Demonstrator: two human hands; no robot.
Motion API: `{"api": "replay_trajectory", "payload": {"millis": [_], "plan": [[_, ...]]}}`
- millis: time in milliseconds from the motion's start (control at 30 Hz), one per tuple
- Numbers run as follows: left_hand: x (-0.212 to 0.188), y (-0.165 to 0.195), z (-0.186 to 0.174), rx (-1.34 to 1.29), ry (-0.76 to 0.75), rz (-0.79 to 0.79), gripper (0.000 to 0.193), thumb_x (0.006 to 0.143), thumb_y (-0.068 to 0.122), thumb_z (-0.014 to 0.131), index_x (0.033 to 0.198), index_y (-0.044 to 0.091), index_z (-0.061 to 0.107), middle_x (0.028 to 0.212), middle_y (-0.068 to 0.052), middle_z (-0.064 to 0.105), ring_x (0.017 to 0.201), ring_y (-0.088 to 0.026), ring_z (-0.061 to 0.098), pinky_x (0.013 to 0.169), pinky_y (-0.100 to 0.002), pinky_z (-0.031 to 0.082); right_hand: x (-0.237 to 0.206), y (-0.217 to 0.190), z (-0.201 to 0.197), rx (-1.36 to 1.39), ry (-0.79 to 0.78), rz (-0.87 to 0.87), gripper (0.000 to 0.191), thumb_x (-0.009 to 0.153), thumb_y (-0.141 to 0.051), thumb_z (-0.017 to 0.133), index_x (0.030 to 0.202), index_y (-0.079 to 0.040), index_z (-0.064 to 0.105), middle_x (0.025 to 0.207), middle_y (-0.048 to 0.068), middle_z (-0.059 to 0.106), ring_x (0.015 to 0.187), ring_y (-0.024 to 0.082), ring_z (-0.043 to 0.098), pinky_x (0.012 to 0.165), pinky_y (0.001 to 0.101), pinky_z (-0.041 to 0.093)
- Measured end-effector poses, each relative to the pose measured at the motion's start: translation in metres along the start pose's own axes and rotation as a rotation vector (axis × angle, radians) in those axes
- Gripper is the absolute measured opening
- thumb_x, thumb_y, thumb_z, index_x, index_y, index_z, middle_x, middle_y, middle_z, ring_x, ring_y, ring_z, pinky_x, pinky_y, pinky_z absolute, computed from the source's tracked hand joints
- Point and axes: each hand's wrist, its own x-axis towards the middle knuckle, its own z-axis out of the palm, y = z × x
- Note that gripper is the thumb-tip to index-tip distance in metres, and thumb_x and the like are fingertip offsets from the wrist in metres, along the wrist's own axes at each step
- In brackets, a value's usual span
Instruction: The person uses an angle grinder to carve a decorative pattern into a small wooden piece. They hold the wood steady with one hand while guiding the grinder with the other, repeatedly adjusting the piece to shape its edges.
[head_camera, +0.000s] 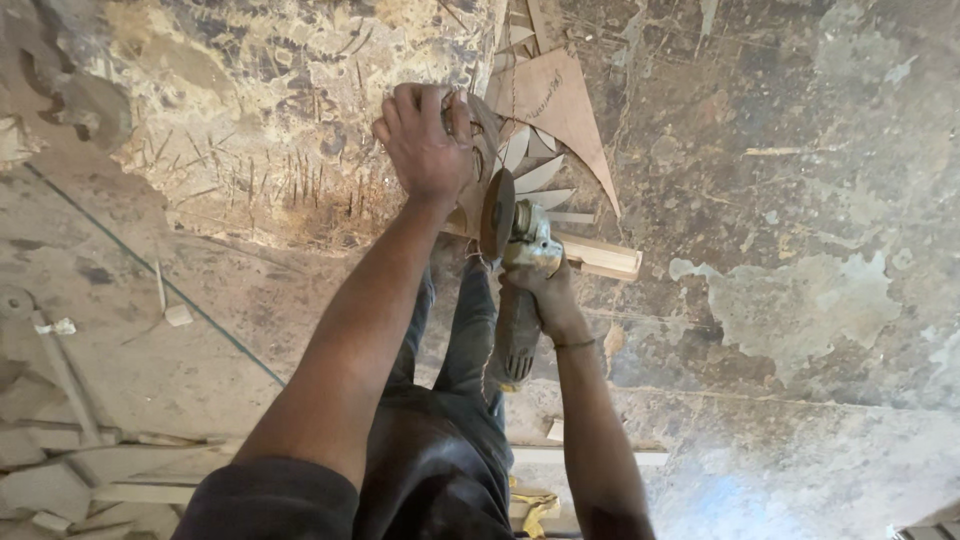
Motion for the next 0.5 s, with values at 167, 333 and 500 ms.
{"api": "replay_trajectory", "payload": {"millis": [167,333,500], "plan": [[0.001,-0.002,0.0,-0.033,-0.016,-0.005,0.027,0.105,0.042,0.054,0.105,0.015,0.058,0.104,-0.006,0.05,0.1,-0.024,0.048,0.089,-0.043,0.034,0.01,-0.002,0.012,0.05,-0.044,-0.094,0.056,0.08,0.004,0.076,0.13,0.0,0.053,0.109,0.013,0.07,0.093,0.023,0.07,0.082,0.0382,0.062],[0.003,-0.005,0.004,0.008,-0.034,-0.037,0.025,0.104,0.043,0.055,0.103,0.018,0.057,0.103,-0.005,0.049,0.098,-0.023,0.048,0.088,-0.043,0.036,-0.022,0.015,0.018,0.088,-0.119,-0.102,0.065,0.078,0.007,0.076,0.135,-0.004,0.048,0.111,0.01,0.068,0.097,0.021,0.069,0.083,0.0386,0.063],[0.0,-0.008,0.005,0.046,-0.056,-0.026,0.021,0.099,0.038,0.055,0.107,0.018,0.058,0.102,-0.005,0.047,0.096,-0.023,0.047,0.085,-0.041,0.037,-0.048,0.026,0.007,-0.097,-0.128,-0.053,0.076,0.075,0.007,0.077,0.141,-0.007,0.041,0.116,0.007,0.066,0.101,0.019,0.069,0.086,0.0352,0.062]]}}
